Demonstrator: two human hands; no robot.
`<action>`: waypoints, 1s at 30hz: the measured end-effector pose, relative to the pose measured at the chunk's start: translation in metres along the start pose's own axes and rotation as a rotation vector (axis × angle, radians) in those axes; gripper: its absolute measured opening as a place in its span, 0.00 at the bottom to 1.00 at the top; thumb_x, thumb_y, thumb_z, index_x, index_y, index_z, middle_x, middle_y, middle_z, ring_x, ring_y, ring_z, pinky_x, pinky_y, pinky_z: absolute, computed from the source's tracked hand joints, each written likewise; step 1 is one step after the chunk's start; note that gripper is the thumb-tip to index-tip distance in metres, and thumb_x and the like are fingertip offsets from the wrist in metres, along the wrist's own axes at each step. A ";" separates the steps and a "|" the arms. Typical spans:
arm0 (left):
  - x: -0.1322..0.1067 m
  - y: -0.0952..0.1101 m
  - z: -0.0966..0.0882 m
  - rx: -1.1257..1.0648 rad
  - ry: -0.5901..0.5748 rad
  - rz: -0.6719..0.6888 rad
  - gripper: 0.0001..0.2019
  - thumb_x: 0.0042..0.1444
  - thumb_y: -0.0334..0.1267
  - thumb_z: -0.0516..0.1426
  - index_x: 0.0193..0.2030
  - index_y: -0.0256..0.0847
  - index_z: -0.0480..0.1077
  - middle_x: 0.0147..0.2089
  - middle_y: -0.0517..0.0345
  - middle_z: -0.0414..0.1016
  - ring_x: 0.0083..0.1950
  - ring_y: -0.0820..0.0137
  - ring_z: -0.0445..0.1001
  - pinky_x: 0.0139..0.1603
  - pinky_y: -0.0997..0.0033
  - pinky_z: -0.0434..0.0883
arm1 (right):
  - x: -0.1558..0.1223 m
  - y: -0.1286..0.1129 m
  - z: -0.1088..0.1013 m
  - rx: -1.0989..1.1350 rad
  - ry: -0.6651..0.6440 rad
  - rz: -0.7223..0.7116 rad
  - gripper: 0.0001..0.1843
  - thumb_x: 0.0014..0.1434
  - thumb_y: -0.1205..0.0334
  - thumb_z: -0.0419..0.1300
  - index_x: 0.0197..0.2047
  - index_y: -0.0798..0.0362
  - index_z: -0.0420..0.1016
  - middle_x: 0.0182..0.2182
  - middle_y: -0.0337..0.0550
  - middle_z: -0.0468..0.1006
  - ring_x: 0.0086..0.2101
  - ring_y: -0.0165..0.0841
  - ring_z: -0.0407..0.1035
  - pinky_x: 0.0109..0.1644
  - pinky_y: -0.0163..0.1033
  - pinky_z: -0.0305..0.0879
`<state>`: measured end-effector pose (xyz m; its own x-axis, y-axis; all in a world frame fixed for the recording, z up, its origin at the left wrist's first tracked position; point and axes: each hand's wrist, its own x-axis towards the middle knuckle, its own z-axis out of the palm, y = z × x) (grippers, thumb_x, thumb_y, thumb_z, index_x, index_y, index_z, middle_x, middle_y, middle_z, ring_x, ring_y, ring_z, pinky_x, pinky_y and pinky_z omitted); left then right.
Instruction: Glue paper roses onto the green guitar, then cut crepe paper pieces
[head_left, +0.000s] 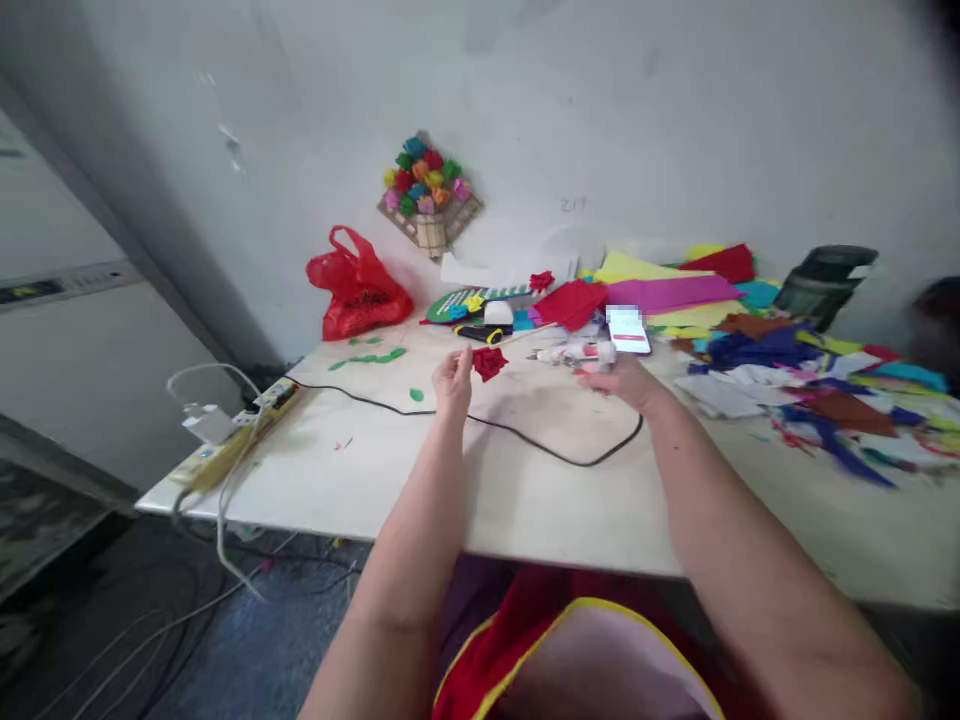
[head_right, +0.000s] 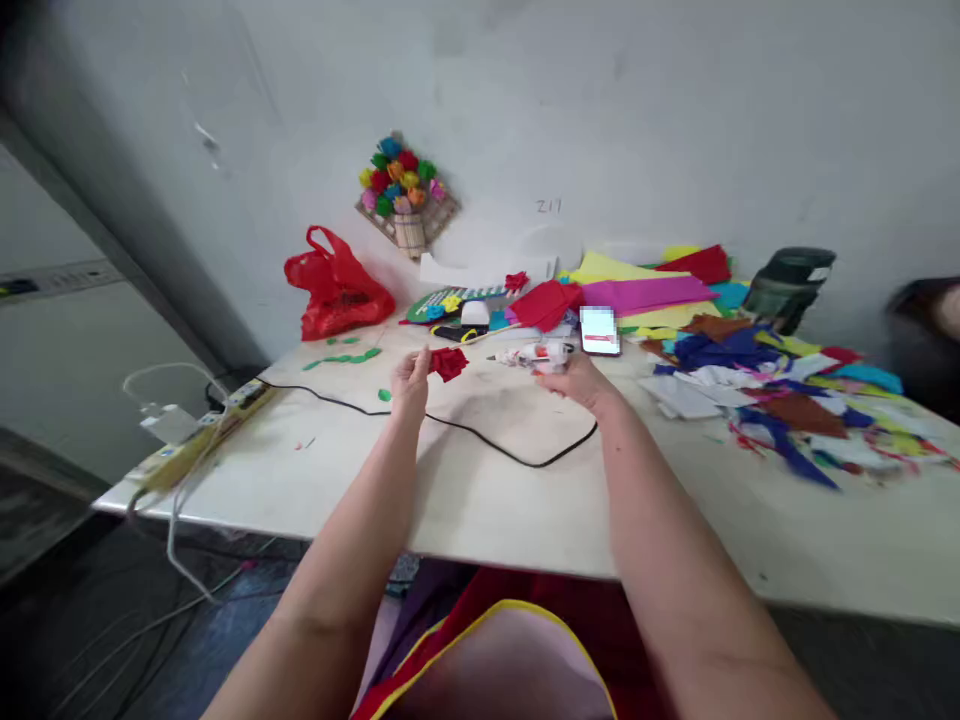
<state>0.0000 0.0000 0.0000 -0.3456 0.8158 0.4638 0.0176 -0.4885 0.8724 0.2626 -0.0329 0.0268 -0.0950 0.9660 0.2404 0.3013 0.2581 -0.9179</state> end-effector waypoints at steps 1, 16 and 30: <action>0.000 0.000 0.000 0.003 -0.006 0.007 0.18 0.50 0.52 0.55 0.27 0.36 0.70 0.22 0.62 0.67 0.26 0.76 0.64 0.34 0.75 0.63 | 0.000 -0.002 0.003 0.053 -0.007 -0.015 0.11 0.37 0.61 0.65 0.26 0.58 0.72 0.15 0.35 0.67 0.16 0.24 0.57 0.19 0.33 0.52; -0.009 0.016 -0.001 0.203 -0.112 0.040 0.18 0.50 0.52 0.54 0.26 0.37 0.71 0.22 0.61 0.66 0.28 0.74 0.66 0.32 0.76 0.62 | -0.002 -0.019 0.027 0.158 -0.046 -0.103 0.15 0.39 0.61 0.65 0.32 0.59 0.75 0.23 0.42 0.74 0.19 0.26 0.61 0.18 0.32 0.54; -0.012 0.019 0.002 0.253 -0.135 0.004 0.20 0.49 0.54 0.54 0.24 0.37 0.70 0.21 0.61 0.66 0.28 0.73 0.65 0.33 0.75 0.62 | 0.005 -0.009 0.033 0.077 -0.072 -0.113 0.12 0.39 0.61 0.64 0.29 0.58 0.75 0.18 0.40 0.72 0.18 0.27 0.60 0.19 0.33 0.53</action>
<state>0.0059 -0.0181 0.0114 -0.2172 0.8561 0.4690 0.2581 -0.4129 0.8734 0.2284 -0.0307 0.0264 -0.1932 0.9265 0.3229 0.2115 0.3607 -0.9084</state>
